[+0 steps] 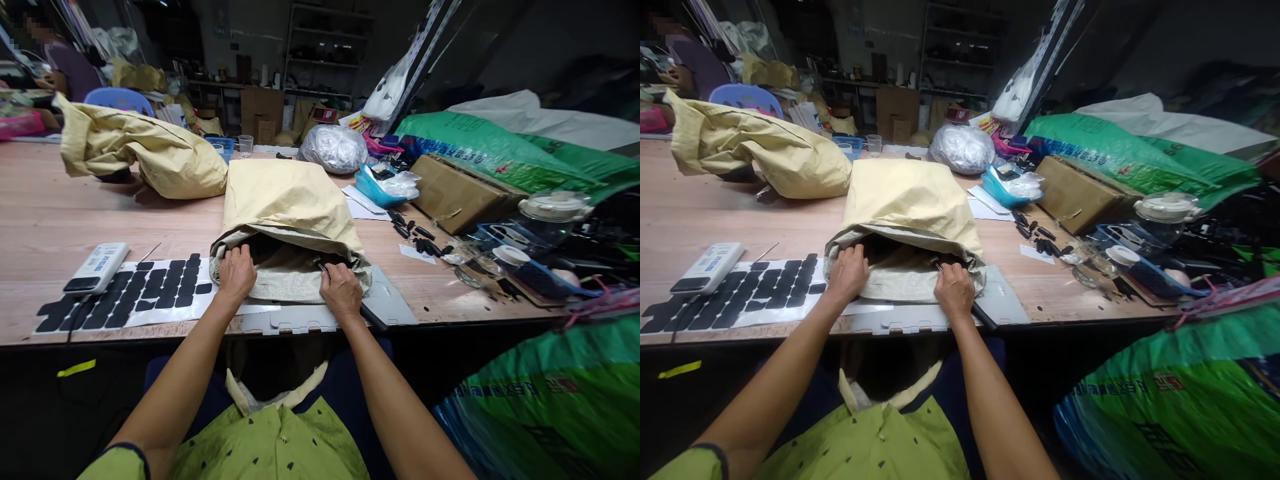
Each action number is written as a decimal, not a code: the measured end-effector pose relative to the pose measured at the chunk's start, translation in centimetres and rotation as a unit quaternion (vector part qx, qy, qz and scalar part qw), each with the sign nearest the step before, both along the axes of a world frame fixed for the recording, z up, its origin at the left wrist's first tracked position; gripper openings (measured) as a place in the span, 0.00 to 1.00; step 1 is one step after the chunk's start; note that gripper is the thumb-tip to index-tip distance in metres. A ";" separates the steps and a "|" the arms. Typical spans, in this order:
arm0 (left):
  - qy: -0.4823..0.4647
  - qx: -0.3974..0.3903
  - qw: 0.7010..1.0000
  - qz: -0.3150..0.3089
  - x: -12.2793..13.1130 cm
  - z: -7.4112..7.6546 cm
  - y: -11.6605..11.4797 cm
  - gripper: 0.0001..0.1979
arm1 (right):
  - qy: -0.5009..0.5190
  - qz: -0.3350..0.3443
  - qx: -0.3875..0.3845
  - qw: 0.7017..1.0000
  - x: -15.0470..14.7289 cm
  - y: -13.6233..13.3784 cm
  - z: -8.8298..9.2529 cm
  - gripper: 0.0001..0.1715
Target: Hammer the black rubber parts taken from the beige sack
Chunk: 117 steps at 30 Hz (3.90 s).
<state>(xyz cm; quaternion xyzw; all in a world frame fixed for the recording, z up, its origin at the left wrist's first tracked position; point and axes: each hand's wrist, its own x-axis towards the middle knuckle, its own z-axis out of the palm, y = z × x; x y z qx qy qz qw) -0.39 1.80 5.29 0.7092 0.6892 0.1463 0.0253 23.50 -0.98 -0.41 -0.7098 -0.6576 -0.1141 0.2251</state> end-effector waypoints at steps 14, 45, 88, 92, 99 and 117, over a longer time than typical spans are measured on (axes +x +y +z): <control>-0.142 0.021 0.975 -0.171 3.1 -1.8 -0.5 0.17 | -0.008 -0.006 0.008 1.000 -0.1 0.0 0.0 0.11; -0.232 -0.128 0.959 -0.103 4.9 -3.0 0.2 0.13 | 0.268 0.144 0.025 0.952 -2.6 -3.7 2.7 0.18; -0.251 -0.126 0.933 -0.226 3.4 -2.5 -0.2 0.14 | -0.026 -0.006 0.002 1.000 0.0 0.0 0.1 0.10; -0.238 -0.132 0.931 -0.244 3.2 -2.4 -0.5 0.14 | -0.023 -0.007 0.004 1.000 0.0 0.1 0.1 0.10; -0.232 -0.183 0.877 -0.378 0.9 -1.9 -4.6 0.05 | -0.020 -0.015 -0.012 1.000 -0.1 0.1 0.3 0.11; -0.232 -0.170 0.896 -0.338 0.7 -0.7 -7.1 0.09 | -0.028 -0.015 -0.007 0.999 -0.2 0.1 0.2 0.10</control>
